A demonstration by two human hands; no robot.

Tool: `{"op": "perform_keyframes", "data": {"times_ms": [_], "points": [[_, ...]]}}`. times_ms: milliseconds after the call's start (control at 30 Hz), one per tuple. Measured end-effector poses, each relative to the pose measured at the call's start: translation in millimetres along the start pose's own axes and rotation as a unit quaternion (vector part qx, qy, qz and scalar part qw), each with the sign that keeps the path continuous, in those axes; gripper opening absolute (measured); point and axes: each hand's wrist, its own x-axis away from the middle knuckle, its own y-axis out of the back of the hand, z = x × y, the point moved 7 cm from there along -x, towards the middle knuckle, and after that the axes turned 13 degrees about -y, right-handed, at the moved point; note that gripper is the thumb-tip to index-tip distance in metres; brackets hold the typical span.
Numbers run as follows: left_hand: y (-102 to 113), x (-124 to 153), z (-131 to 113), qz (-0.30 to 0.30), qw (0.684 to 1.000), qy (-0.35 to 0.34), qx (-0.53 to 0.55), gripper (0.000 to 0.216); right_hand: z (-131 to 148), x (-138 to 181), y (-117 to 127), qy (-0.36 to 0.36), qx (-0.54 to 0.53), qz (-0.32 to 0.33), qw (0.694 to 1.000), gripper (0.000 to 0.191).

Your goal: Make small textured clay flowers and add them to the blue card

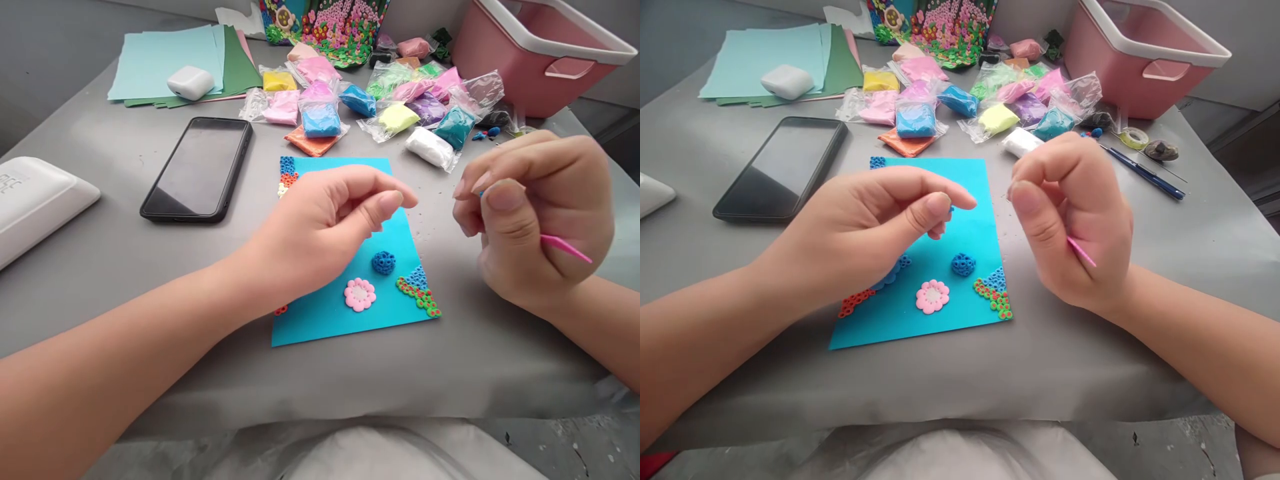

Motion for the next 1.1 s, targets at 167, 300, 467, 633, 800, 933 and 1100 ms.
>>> {"op": "perform_keyframes", "data": {"times_ms": [167, 300, 467, 633, 800, 933, 1100], "points": [[8, -2, 7, 0.000, 0.999, -0.026, -0.038, 0.035, -2, 2, -5, 0.027, 0.014, 0.031, 0.999, 0.018], [5, -2, 10, 0.034, 0.995, -0.048, -0.079, 0.022, 9, 7, -7, 0.077, 0.066, 0.059, 0.993, 0.009], [-7, 1, 11, 0.130, 0.978, -0.104, -0.126, 0.035, 14, 11, -14, 0.095, 0.096, 0.124, 0.983, 0.008], [-11, 11, 11, 0.190, 0.967, -0.116, -0.123, 0.032, 15, 13, -16, 0.111, 0.100, 0.144, 0.978, 0.016], [-7, 4, 13, 0.216, 0.960, -0.110, -0.137, 0.035, 15, 12, -16, 0.100, 0.093, 0.149, 0.979, 0.007], [6, -5, 23, 0.124, 0.982, -0.029, -0.140, 0.030, 15, 13, -17, 0.102, 0.107, 0.138, 0.979, 0.008], [16, -3, 14, 0.016, 0.993, -0.063, -0.097, 0.032, 12, 14, -21, 0.100, 0.112, 0.165, 0.975, 0.005]]}}
